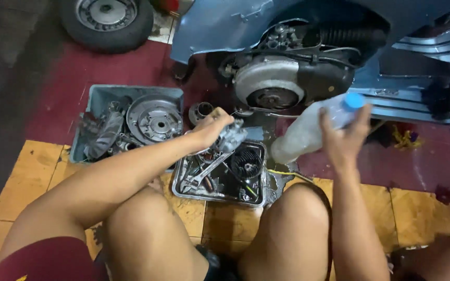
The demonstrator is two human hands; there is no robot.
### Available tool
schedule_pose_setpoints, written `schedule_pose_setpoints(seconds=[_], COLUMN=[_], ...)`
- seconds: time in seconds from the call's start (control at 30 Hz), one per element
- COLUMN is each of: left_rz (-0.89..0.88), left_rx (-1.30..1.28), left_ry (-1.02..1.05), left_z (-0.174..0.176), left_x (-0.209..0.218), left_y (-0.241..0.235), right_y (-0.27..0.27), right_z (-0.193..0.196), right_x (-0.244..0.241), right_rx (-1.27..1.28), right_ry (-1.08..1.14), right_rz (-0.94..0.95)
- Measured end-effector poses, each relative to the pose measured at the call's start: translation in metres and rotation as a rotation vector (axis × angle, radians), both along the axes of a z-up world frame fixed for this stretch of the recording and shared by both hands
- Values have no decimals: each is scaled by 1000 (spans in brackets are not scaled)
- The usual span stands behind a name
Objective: The person pours liquid from a plastic bottle onto a scooter engine part held in their left hand. They then use a toothbrush to scrub the part thoroughly while sitting on the floor next to a tray of tools and other disassembled scooter components.
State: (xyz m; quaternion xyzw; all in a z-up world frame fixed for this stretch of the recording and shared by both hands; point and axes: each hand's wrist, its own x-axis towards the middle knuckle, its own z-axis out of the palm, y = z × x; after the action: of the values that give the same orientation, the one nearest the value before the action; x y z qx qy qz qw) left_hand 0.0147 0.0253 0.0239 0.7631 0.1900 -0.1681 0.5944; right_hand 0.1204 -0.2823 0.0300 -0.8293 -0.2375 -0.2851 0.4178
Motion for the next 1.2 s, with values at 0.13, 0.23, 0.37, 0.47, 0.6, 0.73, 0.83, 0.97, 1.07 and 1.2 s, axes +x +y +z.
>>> schedule_pose_setpoints(seconds=[0.13,0.23,0.37,0.47,0.6,0.73,0.83,0.97,1.07,1.2], left_rz=[-123,-96,-165,-161,-162,-153,-157,-218,-222,-7], left_rx=[109,248,260,182,28,-61,-162,18,258,141], left_ry=[10,127,58,60,52,38,40,-23,-55,-46], left_z=[-20,-35,-6,-11,-22,-27,-34,-38,-33,-46], left_x=[10,12,-9,-11,-8,-3,-2,1,1,17], left_y=[11,6,1,4,1,6,3,-7,-12,-8], right_y=[-2,13,49,85,97,125,124,103,59,12], right_z=[56,67,72,94,79,80,63,63,54,31], right_x=[3,12,15,-15,-20,-54,-47,-26,6,15], right_rx=[86,232,573,572,839,481,462,582,446,165], right_ry=[-249,-218,-114,-92,238,167,271,358,452,624], right_rz=[35,109,285,265,372,342,409,461,517,630])
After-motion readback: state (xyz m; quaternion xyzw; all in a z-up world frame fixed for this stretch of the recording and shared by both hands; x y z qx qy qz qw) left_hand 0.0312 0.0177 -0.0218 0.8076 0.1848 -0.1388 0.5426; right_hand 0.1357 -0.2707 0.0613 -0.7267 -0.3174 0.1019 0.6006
